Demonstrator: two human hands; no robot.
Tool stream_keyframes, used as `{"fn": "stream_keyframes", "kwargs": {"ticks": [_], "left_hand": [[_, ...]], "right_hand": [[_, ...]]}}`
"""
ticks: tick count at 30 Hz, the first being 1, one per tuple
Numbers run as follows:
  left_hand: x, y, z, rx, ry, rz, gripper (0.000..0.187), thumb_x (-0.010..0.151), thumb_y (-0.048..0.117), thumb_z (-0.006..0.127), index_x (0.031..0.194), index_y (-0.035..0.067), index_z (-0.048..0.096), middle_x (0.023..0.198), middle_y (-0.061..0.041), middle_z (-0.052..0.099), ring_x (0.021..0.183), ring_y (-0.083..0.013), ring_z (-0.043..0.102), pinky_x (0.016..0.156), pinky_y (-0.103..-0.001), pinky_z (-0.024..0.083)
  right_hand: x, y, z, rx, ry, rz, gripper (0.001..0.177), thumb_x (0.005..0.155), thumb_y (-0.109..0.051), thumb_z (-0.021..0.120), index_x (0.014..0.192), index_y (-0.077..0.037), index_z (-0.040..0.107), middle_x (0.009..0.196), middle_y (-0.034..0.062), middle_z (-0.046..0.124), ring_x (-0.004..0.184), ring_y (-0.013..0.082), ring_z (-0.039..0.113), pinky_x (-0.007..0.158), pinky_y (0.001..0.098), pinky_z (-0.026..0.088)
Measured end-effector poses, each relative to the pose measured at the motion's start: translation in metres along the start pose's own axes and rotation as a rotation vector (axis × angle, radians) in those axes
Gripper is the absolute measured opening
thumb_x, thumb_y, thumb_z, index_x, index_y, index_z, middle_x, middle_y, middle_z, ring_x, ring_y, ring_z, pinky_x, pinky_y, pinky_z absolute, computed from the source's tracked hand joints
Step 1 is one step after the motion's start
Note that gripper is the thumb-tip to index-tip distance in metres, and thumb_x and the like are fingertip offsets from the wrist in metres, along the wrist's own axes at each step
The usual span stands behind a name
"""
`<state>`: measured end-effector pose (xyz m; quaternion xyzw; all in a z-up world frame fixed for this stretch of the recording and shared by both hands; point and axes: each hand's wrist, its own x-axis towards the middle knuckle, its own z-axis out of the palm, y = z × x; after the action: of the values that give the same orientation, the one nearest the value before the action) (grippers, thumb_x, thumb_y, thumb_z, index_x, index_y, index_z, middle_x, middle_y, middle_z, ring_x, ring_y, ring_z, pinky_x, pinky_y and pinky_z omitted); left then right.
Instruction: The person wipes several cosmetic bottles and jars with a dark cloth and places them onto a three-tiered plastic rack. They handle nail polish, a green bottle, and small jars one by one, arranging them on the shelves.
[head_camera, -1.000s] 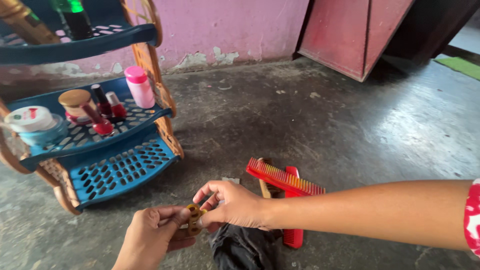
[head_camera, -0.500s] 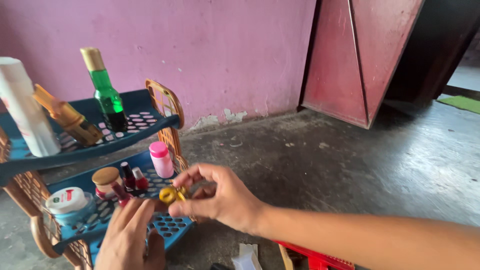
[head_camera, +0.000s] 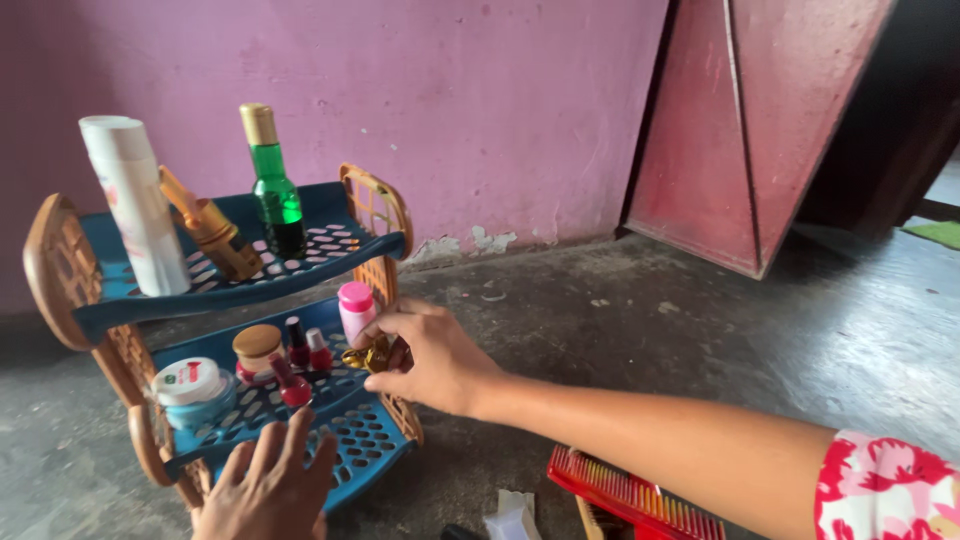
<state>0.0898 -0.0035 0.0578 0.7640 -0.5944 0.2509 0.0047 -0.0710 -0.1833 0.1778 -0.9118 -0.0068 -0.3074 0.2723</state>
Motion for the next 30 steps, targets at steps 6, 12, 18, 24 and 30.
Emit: {"fn": "stream_keyframes", "kwargs": {"ticks": [6,12,18,24,30], "left_hand": [[-0.001,0.009,-0.021,0.028,-0.341,-0.036,0.061,0.077,0.019,0.074,0.136,0.013,0.057,0.157,-0.022,0.033,0.137,-0.0341,0.04,0.102,-0.044,0.04],[-0.001,0.015,-0.046,0.007,-0.363,-0.008,0.046,0.083,0.018,0.071,0.127,0.01,0.059,0.163,-0.026,0.023,0.146,-0.0387,0.032,0.108,-0.051,0.036],[-0.02,0.02,-0.057,-0.104,-0.155,-0.021,0.067,0.067,0.013,0.074,0.132,0.009,0.057,0.16,-0.025,0.028,0.141,-0.047,0.034,0.111,-0.061,0.031],[-0.049,0.016,-0.051,-0.081,0.065,0.045,0.078,0.057,0.016,0.076,0.131,-0.001,0.056,0.15,-0.028,0.039,0.134,-0.0482,0.041,0.11,-0.061,0.031],[-0.105,0.01,-0.029,0.127,-0.333,0.213,0.082,0.058,0.045,0.082,0.124,0.001,0.061,0.141,-0.019,0.052,0.133,-0.0343,0.046,0.108,-0.05,0.036]], "right_hand": [[0.025,0.021,0.019,-0.163,-0.082,-0.2,0.021,0.077,-0.004,0.072,0.098,-0.004,0.073,0.101,0.0091,0.074,0.095,0.0237,0.074,0.088,0.0359,0.059],[0.037,0.037,0.042,-0.218,-0.151,-0.136,0.025,0.08,-0.002,0.063,0.101,-0.006,0.074,0.101,0.0114,0.075,0.099,0.0284,0.073,0.092,0.0406,0.056],[0.031,0.037,0.054,-0.322,-0.114,-0.226,0.037,0.077,0.002,0.06,0.111,-0.006,0.072,0.114,0.0124,0.071,0.111,0.032,0.067,0.099,0.0434,0.051],[0.001,0.004,0.05,-0.371,-0.047,-0.329,0.041,0.076,-0.001,0.066,0.117,-0.005,0.068,0.125,0.0138,0.061,0.118,0.0351,0.059,0.102,0.046,0.048],[-0.038,-0.053,0.069,-0.284,-0.257,-0.526,0.033,0.077,-0.001,0.07,0.109,-0.007,0.066,0.123,0.0128,0.058,0.119,0.0322,0.059,0.099,0.0458,0.049]]}}
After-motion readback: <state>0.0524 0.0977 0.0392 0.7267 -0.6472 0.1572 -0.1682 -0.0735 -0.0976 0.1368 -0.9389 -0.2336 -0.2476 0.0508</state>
